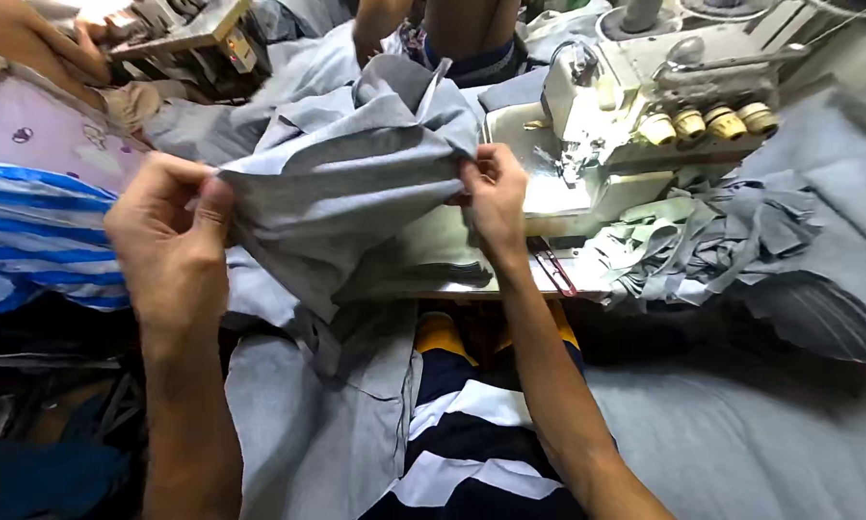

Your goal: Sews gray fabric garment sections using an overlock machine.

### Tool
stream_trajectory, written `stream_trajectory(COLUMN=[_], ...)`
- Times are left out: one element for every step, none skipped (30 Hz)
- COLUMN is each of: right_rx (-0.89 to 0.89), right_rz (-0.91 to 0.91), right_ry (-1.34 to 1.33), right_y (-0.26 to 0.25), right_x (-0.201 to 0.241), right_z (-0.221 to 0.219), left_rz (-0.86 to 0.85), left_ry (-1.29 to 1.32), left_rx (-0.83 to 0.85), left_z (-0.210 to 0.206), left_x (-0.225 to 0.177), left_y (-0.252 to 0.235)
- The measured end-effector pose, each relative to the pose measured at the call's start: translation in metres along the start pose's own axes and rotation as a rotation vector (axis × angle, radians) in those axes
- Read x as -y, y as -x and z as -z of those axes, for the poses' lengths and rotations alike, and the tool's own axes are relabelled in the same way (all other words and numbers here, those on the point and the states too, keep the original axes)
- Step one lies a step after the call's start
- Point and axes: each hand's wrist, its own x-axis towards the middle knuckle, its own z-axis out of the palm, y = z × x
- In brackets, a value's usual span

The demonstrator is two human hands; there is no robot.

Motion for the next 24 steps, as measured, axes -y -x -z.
stream_trajectory(right_rx=[0.015, 0.02, 0.028, 0.048, 0.109, 0.22, 0.35, 0.442, 0.467, 0.433, 0.37, 0.306, 0.237, 0.15, 0.061, 0.001, -0.039, -0.062, -0.078, -0.09, -0.102, -0.119, -0.133, -0.14], right_rz=[-0.021, -0.064, -0.117, -0.176, -0.244, -0.317, -0.375, -0.406, -0.409, -0.394, -0.364, -0.331, -0.296, -0.271, -0.278, -0.307, -0.35, -0.391, -0.421, -0.43, -0.415, -0.381, -0.334, -0.276], right_ry=[0.086, 0.225, 0.364, 0.434, 0.43, 0.349, 0.192, 0.031, -0.084, -0.121, -0.108, -0.094, -0.092, -0.103, -0.122, -0.175, -0.255, -0.343, -0.422, -0.473, -0.497, -0.494, -0.477, -0.461], right_y=[0.012, 0.026, 0.038, 0.049, 0.061, 0.074, 0.089, 0.105, 0.119, 0.131, 0.141, 0.149, 0.154, 0.158, 0.161, 0.161, 0.16, 0.16, 0.159, 0.158, 0.157, 0.154, 0.151, 0.148], right_x=[0.006, 0.01, 0.013, 0.016, 0.016, 0.015, 0.011, 0.005, -0.003, -0.012, -0.02, -0.028, -0.033, -0.038, -0.042, -0.044, -0.046, -0.046, -0.043, -0.04, -0.038, -0.036, -0.033, -0.029], right_z=[0.016, 0.027, 0.035, 0.04, 0.044, 0.049, 0.053, 0.055, 0.056, 0.056, 0.057, 0.059, 0.06, 0.061, 0.061, 0.063, 0.064, 0.064, 0.064, 0.063, 0.061, 0.06, 0.062, 0.068], left_rz=[0.044, 0.078, 0.105, 0.129, 0.152, 0.174, 0.178, 0.149, 0.078, -0.024, -0.101, -0.142, -0.166, -0.178, -0.181, -0.165, -0.139, -0.093, -0.045, -0.007, 0.009, 0.0, -0.014, -0.027], left_ry=[0.025, 0.057, 0.102, 0.166, 0.252, 0.348, 0.428, 0.468, 0.462, 0.421, 0.372, 0.308, 0.218, 0.101, -0.06, -0.21, -0.326, -0.416, -0.473, -0.509, -0.533, -0.558, -0.596, -0.639], left_rx=[0.014, 0.053, 0.114, 0.181, 0.258, 0.347, 0.441, 0.546, 0.665, 0.764, 0.804, 0.781, 0.701, 0.579, 0.452, 0.347, 0.272, 0.242, 0.24, 0.245, 0.242, 0.225, 0.193, 0.141], left_z=[-0.006, -0.016, -0.03, -0.046, -0.065, -0.084, -0.105, -0.126, -0.143, -0.156, -0.164, -0.168, -0.17, -0.17, -0.168, -0.166, -0.163, -0.158, -0.153, -0.144, -0.131, -0.112, -0.085, -0.05], left_x=[0.002, 0.004, 0.005, 0.005, 0.006, 0.008, 0.009, 0.01, 0.012, 0.013, 0.014, 0.013, 0.013, 0.013, 0.014, 0.018, 0.026, 0.035, 0.047, 0.058, 0.069, 0.078, 0.086, 0.095], left_y=[0.008, 0.014, 0.02, 0.027, 0.035, 0.045, 0.056, 0.069, 0.081, 0.09, 0.097, 0.102, 0.106, 0.11, 0.112, 0.113, 0.111, 0.108, 0.103, 0.097, 0.09, 0.079, 0.067, 0.052])
